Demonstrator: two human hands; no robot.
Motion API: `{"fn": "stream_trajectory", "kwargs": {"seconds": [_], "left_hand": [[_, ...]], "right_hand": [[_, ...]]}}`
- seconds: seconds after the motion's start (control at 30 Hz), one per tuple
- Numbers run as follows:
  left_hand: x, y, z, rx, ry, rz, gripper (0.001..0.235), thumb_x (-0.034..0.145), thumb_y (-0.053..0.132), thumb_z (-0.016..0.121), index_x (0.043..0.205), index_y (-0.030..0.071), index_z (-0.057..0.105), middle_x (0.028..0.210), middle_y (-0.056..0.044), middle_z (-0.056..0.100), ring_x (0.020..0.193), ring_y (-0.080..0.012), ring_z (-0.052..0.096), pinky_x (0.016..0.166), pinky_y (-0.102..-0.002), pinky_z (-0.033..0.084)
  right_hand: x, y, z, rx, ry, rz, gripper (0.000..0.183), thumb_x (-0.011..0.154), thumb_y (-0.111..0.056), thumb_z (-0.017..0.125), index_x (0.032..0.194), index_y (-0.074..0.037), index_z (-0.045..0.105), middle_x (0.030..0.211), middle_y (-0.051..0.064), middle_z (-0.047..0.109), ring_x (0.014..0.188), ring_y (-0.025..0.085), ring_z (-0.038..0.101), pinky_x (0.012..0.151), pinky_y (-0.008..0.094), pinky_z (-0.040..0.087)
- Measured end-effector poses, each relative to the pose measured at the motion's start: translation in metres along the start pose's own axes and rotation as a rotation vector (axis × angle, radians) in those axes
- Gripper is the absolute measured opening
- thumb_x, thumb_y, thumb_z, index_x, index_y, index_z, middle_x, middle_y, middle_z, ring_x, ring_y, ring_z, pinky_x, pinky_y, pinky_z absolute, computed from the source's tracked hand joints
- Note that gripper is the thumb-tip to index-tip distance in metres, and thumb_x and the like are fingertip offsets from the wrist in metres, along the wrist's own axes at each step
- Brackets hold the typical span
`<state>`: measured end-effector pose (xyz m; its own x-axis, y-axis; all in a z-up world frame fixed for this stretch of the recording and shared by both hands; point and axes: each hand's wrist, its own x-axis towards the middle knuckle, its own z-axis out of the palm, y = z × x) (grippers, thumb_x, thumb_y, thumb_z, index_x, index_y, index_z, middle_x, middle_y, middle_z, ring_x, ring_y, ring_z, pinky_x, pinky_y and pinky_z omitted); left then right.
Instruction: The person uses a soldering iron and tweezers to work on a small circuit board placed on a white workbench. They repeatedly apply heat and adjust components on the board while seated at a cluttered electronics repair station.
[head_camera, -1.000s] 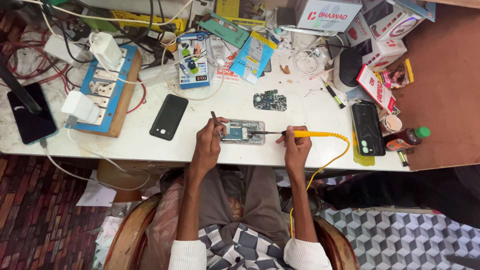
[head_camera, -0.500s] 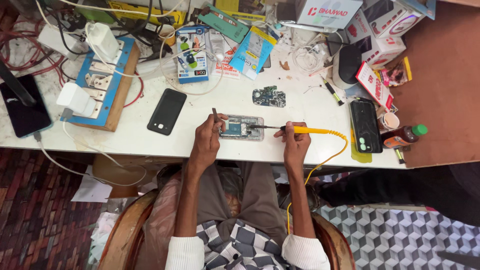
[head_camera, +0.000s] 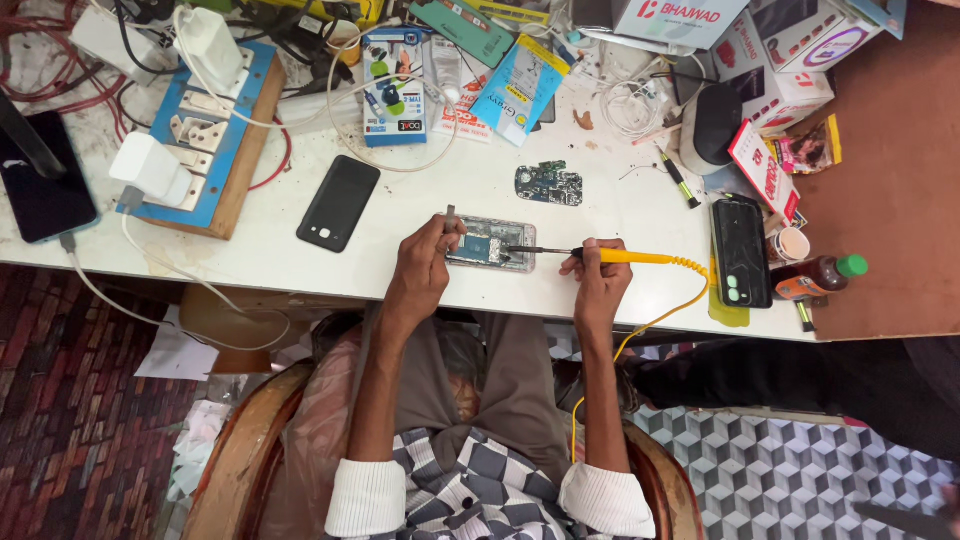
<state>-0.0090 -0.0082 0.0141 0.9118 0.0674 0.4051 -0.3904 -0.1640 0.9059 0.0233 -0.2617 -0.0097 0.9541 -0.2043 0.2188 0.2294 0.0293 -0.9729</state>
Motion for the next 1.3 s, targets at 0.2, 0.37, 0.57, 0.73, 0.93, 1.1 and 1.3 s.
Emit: {"fn": "stream_trajectory", "kwargs": {"seconds": [0.2,0.37,0.57,0.73,0.93,1.1,1.3], "left_hand": [[0.0001,0.0012,0.0001,0.019,-0.004,-0.043,0.016,0.101,-0.008,0.044,0.108,-0.006,0.058,0.091,-0.015,0.063,0.078,-0.0199,0.060,0.074,-0.032,0.052],[-0.0009,0.0018,-0.0012,0.003,-0.025,-0.030,0.022,0.101,-0.009,0.041,0.113,-0.006,0.058,0.092,-0.013,0.063,0.079,-0.0185,0.058,0.075,-0.032,0.052],[0.0009,-0.0006,-0.0011,0.038,-0.039,-0.034,0.030,0.099,-0.011,0.040,0.120,-0.006,0.060,0.086,-0.011,0.056,0.076,-0.0177,0.051,0.071,-0.031,0.048],[0.0007,0.0011,-0.0014,0.031,-0.057,-0.060,0.034,0.097,-0.013,0.039,0.122,-0.006,0.061,0.086,-0.012,0.054,0.076,-0.0183,0.049,0.072,-0.031,0.048],[0.0018,0.0063,-0.0021,0.003,-0.048,-0.027,0.032,0.097,-0.012,0.038,0.122,-0.007,0.058,0.098,-0.012,0.064,0.078,-0.0177,0.054,0.073,-0.032,0.050],[0.0014,0.0080,-0.0016,0.057,-0.050,-0.069,0.029,0.100,-0.009,0.043,0.122,-0.005,0.060,0.091,-0.015,0.061,0.077,-0.0189,0.054,0.071,-0.033,0.049],[0.0002,0.0058,-0.0015,0.049,-0.043,-0.005,0.028,0.099,-0.010,0.041,0.120,-0.004,0.060,0.095,-0.014,0.063,0.082,-0.0173,0.059,0.076,-0.031,0.052]], "right_hand": [[0.0005,0.0008,-0.0017,-0.026,0.004,0.010,0.018,0.108,-0.017,0.058,0.097,-0.004,0.053,0.069,0.006,0.064,0.060,0.008,0.054,0.059,0.022,0.042],[-0.0011,0.0000,-0.0004,-0.042,0.002,0.006,0.018,0.108,-0.018,0.058,0.098,-0.003,0.054,0.069,0.006,0.064,0.060,0.009,0.058,0.058,0.022,0.041],[0.0003,-0.0021,0.0003,-0.072,-0.007,0.010,0.019,0.109,-0.020,0.057,0.101,-0.003,0.054,0.072,0.006,0.067,0.064,0.009,0.062,0.060,0.022,0.042],[0.0007,-0.0030,0.0015,-0.108,-0.006,0.005,0.018,0.108,-0.020,0.057,0.102,-0.003,0.055,0.075,0.007,0.070,0.068,0.011,0.067,0.063,0.022,0.045],[0.0015,-0.0001,0.0012,-0.096,-0.011,-0.003,0.018,0.109,-0.020,0.057,0.102,-0.003,0.055,0.078,0.008,0.071,0.071,0.012,0.068,0.066,0.023,0.047],[0.0026,0.0044,-0.0017,-0.029,0.009,0.003,0.019,0.108,-0.019,0.058,0.100,-0.003,0.055,0.075,0.008,0.068,0.067,0.013,0.067,0.063,0.023,0.047],[0.0016,0.0057,-0.0022,-0.029,-0.024,-0.018,0.019,0.109,-0.019,0.058,0.101,-0.002,0.055,0.075,0.010,0.070,0.067,0.013,0.066,0.064,0.024,0.046]]}}
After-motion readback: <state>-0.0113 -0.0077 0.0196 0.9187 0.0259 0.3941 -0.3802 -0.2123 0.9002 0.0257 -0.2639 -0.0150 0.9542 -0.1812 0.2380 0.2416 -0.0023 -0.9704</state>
